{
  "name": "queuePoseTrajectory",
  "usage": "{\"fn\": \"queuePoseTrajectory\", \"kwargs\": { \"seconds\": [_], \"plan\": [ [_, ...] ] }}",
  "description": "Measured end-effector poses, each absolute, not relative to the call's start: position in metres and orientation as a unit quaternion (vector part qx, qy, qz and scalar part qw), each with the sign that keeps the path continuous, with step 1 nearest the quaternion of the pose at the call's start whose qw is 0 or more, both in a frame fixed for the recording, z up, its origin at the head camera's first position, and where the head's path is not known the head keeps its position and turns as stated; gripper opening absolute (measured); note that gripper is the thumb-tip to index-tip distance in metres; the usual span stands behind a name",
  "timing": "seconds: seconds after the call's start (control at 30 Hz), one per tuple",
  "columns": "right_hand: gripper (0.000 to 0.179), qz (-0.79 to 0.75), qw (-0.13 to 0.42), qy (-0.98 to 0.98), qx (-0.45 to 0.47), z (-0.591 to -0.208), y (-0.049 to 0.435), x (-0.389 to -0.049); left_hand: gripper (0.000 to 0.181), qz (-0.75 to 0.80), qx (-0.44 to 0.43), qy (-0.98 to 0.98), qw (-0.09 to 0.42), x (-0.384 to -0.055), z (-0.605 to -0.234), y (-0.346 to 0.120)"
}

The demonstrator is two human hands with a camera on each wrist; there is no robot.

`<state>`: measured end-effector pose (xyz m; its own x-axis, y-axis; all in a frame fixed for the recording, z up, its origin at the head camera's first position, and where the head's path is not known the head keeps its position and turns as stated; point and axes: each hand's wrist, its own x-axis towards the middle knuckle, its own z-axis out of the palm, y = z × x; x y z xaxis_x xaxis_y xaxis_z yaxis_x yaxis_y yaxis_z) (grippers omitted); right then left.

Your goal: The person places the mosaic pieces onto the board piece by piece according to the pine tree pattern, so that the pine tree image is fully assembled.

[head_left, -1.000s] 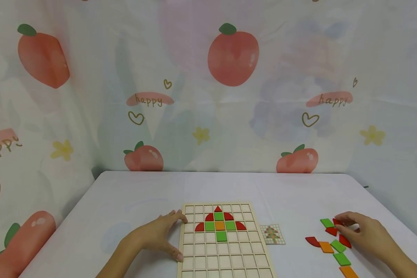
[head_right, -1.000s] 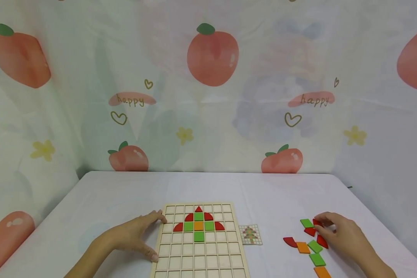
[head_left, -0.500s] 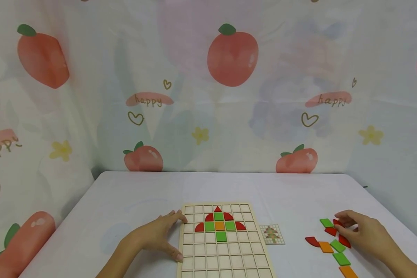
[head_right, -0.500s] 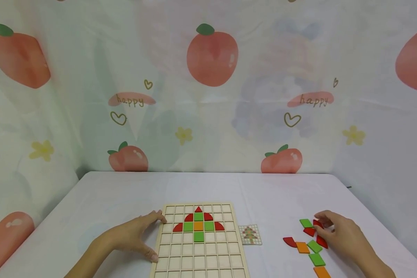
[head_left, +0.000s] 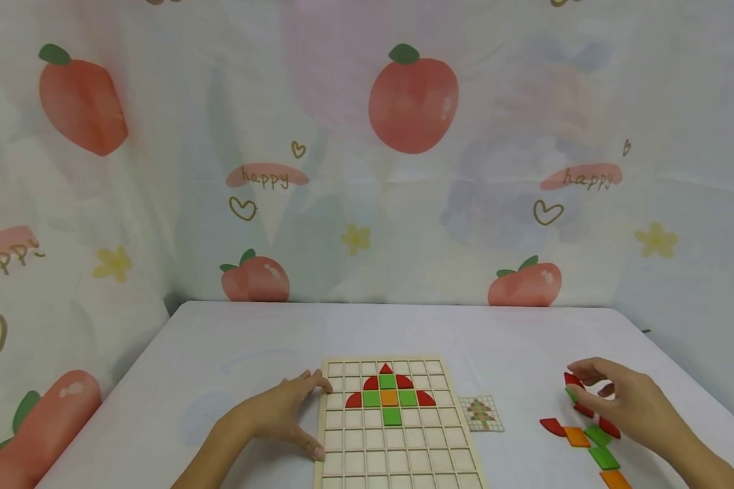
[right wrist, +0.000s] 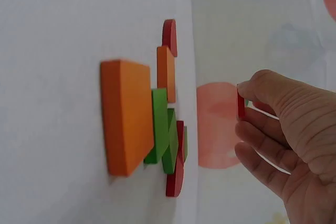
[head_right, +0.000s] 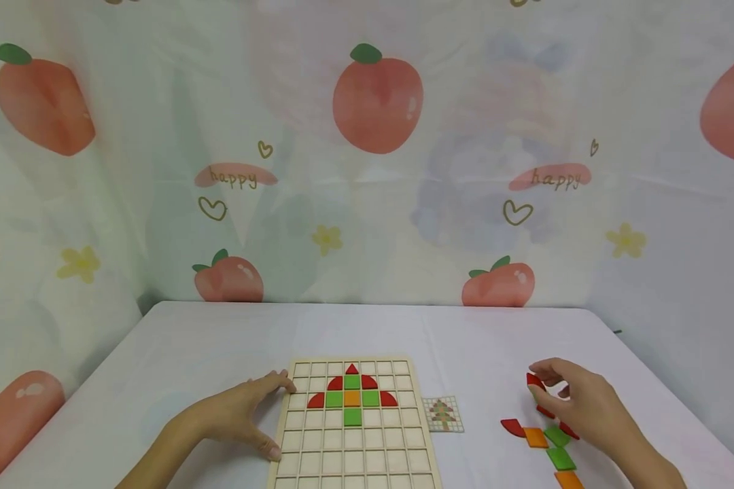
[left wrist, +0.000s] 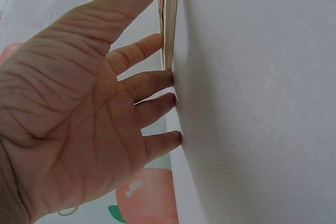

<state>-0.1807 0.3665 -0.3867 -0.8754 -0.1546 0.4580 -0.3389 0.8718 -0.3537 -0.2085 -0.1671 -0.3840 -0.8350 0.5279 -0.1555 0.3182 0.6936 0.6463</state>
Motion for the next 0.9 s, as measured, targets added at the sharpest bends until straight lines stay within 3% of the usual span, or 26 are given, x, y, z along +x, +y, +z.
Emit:
{"fn": "queuePoseTrajectory", "kwargs": {
  "seconds": [0.37,0.9],
  "plan": [
    [0.038,0.226,0.245,-0.918,0.217,-0.378,0.322,-0.181,0.084,0.31,0.232,0.907,0.167,-0.208,-0.385,-0.167],
    [0.039,0.231,0.236,-0.891,0.313,-0.381,0.272,-0.187,0.083,0.315,0.235,0.904,0.168,-0.21,-0.386,-0.167]
  ]
}}
